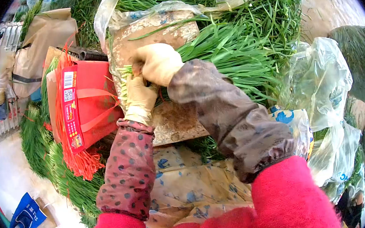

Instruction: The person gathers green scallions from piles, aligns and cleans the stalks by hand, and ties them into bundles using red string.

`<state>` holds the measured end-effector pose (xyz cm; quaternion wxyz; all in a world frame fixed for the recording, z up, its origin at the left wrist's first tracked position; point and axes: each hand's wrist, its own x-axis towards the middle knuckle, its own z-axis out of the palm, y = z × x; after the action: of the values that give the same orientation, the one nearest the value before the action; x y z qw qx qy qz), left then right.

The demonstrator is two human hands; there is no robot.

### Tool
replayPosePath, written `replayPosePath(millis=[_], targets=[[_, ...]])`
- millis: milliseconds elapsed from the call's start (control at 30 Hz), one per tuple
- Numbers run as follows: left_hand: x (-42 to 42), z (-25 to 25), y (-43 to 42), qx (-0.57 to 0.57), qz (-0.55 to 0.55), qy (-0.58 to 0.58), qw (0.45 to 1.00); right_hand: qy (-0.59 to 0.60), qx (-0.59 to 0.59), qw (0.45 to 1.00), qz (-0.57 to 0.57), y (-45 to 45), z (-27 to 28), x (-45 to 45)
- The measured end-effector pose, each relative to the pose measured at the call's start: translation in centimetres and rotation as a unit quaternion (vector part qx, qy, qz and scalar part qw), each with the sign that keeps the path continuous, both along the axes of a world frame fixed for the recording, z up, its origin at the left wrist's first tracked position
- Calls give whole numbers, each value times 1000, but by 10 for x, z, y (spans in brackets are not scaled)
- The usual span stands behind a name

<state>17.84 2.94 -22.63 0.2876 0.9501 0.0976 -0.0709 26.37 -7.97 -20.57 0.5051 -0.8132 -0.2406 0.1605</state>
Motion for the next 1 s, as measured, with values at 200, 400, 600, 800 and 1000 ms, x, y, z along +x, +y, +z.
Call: replayPosePath(millis=[200,400,600,800,1000], targets=[[-10,-23,-2,-20,-10,-133,991,-235,-165,934,211,-50,16,-14],[-13,-41,0,-76,-5,-196,978,-201,-384,880,193,-124,2,8],[-17,-36,-2,-165,44,-175,970,-88,-475,864,141,-122,8,-3],[-32,-9,-2,-330,126,-294,888,-247,-561,761,212,-84,160,-13],[-43,100,-42,-592,192,-396,675,-634,-471,558,256,-52,306,-21]])
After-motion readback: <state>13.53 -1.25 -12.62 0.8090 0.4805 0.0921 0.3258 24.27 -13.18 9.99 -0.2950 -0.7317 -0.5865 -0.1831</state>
